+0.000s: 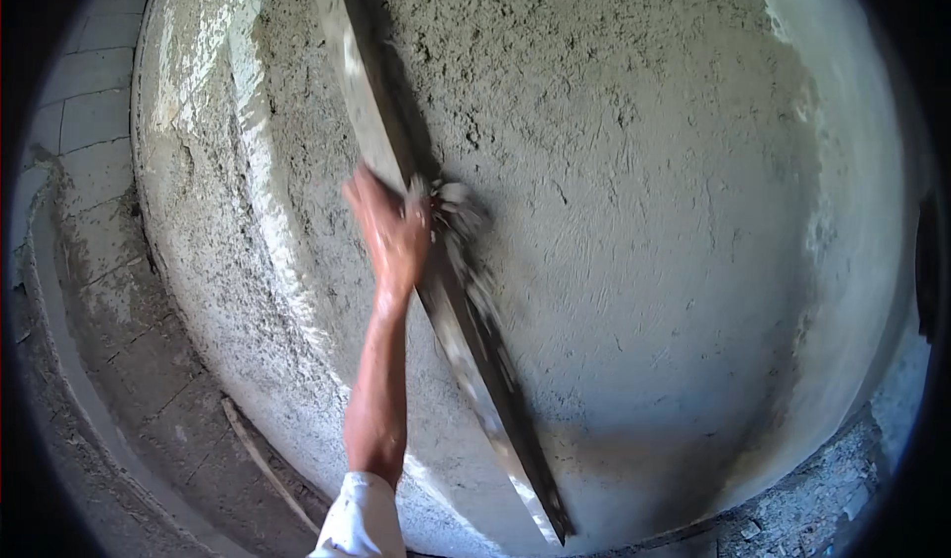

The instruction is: The person plasters a wall by applying mortar with a trowel, leveling the surface with a long straightedge board, and wetting and cleaning areas using a brush.

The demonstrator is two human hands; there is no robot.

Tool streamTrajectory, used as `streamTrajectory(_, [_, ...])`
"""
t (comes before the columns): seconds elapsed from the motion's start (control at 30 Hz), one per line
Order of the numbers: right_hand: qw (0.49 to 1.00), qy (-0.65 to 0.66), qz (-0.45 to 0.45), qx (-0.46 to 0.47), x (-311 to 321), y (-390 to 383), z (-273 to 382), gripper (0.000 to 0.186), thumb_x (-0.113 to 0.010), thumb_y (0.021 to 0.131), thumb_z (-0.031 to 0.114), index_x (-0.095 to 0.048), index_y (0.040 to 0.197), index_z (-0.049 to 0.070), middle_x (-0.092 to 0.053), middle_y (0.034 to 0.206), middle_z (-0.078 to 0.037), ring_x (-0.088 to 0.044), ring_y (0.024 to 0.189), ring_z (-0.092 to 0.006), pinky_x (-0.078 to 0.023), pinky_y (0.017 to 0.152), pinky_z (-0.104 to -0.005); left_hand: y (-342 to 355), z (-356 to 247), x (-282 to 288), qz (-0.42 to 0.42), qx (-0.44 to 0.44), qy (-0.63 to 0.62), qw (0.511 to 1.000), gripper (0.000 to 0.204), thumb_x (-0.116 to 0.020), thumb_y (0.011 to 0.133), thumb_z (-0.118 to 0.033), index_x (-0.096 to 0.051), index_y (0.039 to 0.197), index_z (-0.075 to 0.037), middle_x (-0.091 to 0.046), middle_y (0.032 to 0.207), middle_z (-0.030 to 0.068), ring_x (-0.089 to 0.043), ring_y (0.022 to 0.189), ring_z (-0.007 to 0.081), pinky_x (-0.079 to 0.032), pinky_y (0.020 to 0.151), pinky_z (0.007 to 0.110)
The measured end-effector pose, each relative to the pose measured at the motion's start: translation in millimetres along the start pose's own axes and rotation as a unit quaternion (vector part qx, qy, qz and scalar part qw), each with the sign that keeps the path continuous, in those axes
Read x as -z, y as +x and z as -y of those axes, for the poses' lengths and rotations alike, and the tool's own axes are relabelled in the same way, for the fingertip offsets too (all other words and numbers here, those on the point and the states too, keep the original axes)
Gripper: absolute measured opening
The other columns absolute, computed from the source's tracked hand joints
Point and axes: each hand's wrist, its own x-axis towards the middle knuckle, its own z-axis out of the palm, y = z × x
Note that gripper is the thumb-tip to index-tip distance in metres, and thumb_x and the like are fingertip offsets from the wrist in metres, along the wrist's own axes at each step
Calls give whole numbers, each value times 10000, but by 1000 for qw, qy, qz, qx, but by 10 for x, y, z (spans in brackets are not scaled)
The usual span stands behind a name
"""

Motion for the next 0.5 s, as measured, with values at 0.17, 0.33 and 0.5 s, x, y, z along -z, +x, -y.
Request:
streamTrajectory(0.17, [999, 12, -33, 38, 143, 137, 154, 271, -529, 926, 222, -592, 1155, 91, -633, 1063, -174, -614, 963, -376, -505, 821, -447, 1244, -308, -322, -1, 11, 48, 999, 535, -679, 785, -243, -440, 1152, 65, -448, 1111, 298, -450, 1040, 444, -370, 925, 514])
streamTrajectory(0.33, [996, 32, -71, 45, 220, 179, 123, 293, -525, 927, 247, -584, 1169, 92, -628, 1084, -182, -609, 977, -386, -503, 831, -456, 622, -281, -435, -11, -8, 37, 999, 639, -692, 776, -214, -407, 1282, 52, -436, 1111, 282, -451, 1034, 430, -365, 944, 499])
streamTrajectory(0.5, [994, 26, -109, 3, 140, -227, -226, 291, -541, 924, 251, -593, 1163, 94, -631, 1068, -176, -619, 946, -372, -511, 806, -442, -529, -300, -645, -41, -58, 63, 996, 832, -668, 712, -209, -283, 1385, 92, -393, 1089, 273, -413, 1052, 422, -308, 981, 506])
